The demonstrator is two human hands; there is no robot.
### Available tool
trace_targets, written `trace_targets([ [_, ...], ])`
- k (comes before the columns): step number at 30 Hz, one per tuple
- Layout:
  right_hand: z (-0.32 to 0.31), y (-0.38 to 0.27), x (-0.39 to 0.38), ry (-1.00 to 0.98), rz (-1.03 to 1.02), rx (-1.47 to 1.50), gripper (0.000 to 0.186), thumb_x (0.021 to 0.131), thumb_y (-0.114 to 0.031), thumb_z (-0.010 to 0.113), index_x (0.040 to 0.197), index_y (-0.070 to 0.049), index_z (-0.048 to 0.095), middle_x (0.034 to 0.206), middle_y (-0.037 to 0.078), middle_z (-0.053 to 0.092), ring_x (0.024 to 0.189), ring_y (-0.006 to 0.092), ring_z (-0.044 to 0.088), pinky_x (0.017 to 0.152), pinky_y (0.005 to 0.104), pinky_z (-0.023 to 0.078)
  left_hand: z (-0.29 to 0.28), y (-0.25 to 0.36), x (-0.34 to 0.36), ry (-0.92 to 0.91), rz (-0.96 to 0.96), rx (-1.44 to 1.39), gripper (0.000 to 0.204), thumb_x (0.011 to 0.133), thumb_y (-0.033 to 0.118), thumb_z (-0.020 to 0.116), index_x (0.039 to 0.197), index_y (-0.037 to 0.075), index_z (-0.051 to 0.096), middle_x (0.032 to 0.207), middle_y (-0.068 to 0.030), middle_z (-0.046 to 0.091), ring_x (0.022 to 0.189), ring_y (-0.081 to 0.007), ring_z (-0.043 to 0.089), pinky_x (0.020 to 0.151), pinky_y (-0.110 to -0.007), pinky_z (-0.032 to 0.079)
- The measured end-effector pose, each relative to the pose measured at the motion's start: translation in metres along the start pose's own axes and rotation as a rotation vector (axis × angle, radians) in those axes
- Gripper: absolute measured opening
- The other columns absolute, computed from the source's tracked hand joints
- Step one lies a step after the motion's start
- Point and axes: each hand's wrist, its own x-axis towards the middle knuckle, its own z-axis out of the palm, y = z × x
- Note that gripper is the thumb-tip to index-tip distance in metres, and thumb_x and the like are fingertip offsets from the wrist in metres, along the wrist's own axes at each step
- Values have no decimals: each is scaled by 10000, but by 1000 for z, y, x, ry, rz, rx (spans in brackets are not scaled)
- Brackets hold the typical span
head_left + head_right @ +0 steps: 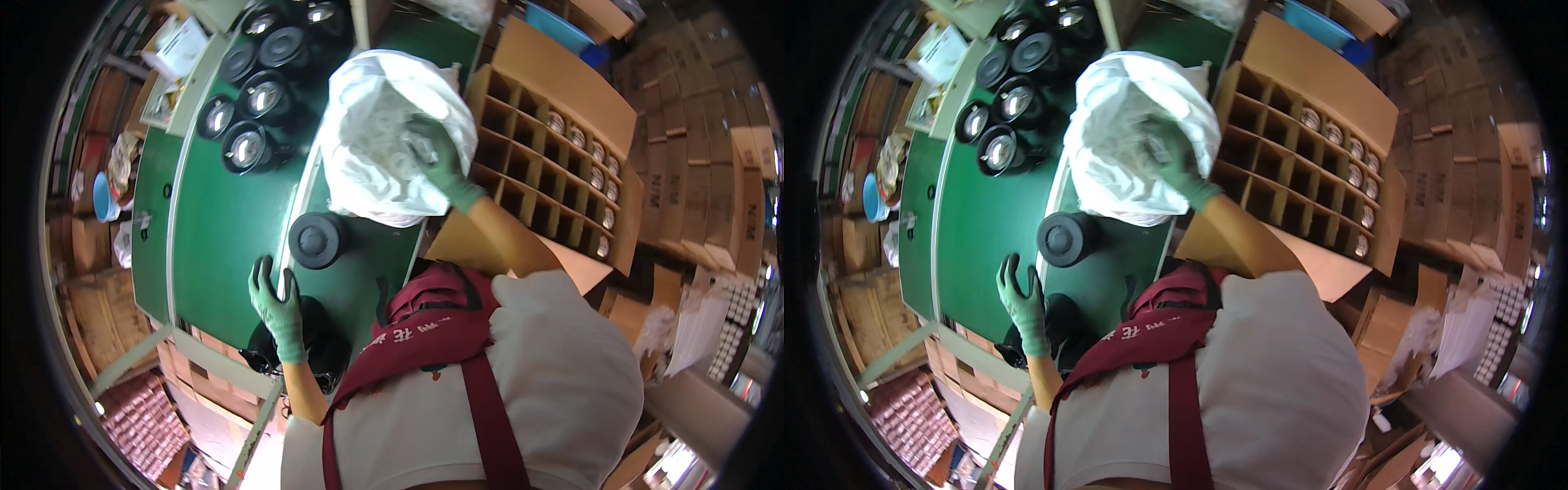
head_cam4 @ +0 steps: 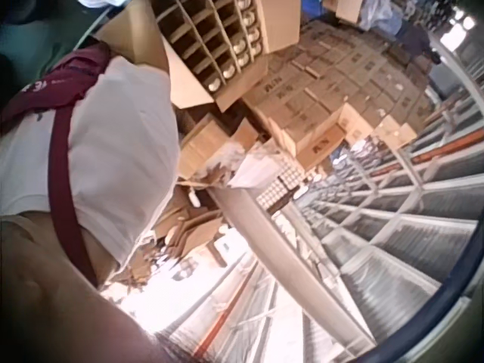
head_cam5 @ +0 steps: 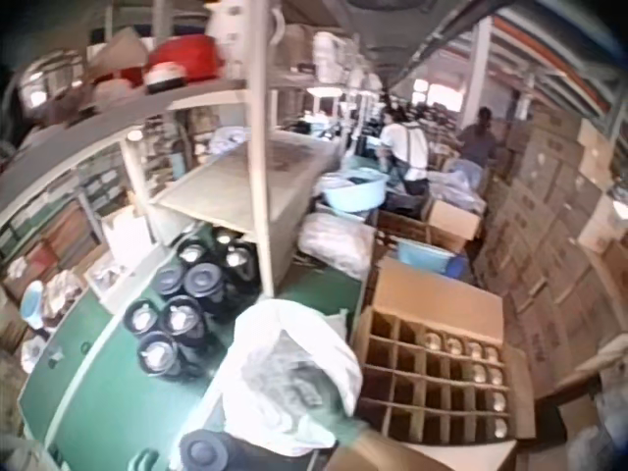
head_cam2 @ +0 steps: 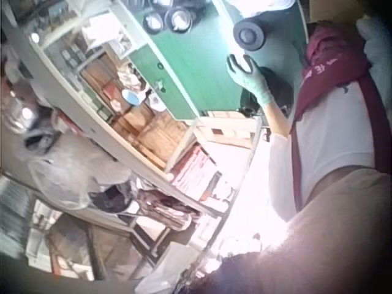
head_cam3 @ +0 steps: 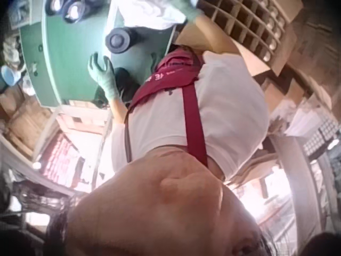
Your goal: The person repeatedly picks up black teapots and silver foil-wrapped items from a green workbench, places them into a white bag, and then into a cardboard box with internal dividers. The person also moves a large flat board and continues the packing cycle.
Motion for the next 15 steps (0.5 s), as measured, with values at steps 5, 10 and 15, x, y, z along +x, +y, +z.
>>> trace_targets([
  [5, -254, 92, -132, 240, 786, -688, 484, 822, -146, 677, 1256, 7, 526, 1165, 187, 597, 1048, 300, 571, 909, 390, 459, 67, 122, 72, -220, 280, -194, 422, 795, 89, 707, 1206, 69, 613, 1229, -134, 585, 1121, -332, 560, 983, -391, 429],
  [10, -420, 214, -264, 70, 762, -1075, 636, 821, -264, 695, 1302, 73, 450, 1232, 267, 556, 1126, 410, 537, 907, 484, 454, 195, 156, 126, -426, 487, 121, 220, 831, 239, 663, 993, 92, 639, 951, -132, 633, 875, -325, 631, 764, -436, 484],
  [15, -449, 278, -303, -181, 1206, -1146, 725, 805, -390, 670, 1343, 37, 436, 1307, 286, 479, 1132, 462, 517, 993, 489, 427, 332, 103, 139, -648, 680, 363, 343, 879, 359, 570, 1130, 125, 592, 1011, -144, 598, 993, -331, 557, 885, -466, 426],
])
